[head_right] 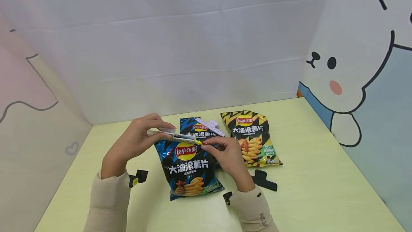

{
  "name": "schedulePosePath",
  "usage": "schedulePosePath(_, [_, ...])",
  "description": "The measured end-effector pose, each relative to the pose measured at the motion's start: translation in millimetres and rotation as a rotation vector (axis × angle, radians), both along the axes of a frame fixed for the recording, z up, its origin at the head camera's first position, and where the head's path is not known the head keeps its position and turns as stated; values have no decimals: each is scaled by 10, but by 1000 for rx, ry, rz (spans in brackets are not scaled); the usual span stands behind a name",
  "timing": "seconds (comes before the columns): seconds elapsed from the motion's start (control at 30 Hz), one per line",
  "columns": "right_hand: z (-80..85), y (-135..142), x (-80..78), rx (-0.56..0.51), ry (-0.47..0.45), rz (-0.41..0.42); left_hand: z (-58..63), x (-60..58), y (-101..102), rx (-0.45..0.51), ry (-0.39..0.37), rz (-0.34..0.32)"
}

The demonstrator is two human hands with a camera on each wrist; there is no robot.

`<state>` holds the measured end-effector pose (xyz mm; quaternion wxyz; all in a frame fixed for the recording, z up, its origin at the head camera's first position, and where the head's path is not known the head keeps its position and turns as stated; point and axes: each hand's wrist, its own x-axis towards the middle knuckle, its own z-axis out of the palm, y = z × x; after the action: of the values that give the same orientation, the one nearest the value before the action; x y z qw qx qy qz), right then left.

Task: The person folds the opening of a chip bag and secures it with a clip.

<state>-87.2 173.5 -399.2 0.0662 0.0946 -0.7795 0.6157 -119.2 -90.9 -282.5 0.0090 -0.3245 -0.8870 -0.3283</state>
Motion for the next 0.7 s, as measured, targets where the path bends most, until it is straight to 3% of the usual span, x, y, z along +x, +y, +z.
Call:
schedulePosePath(0.37, [-14, 36, -11, -53, 38, 122, -12, -30, 100, -43, -6, -22])
schedulePosePath(0.7, [-8, 42, -12, -129, 8, 149, 5, -61, 198, -112, 29, -61])
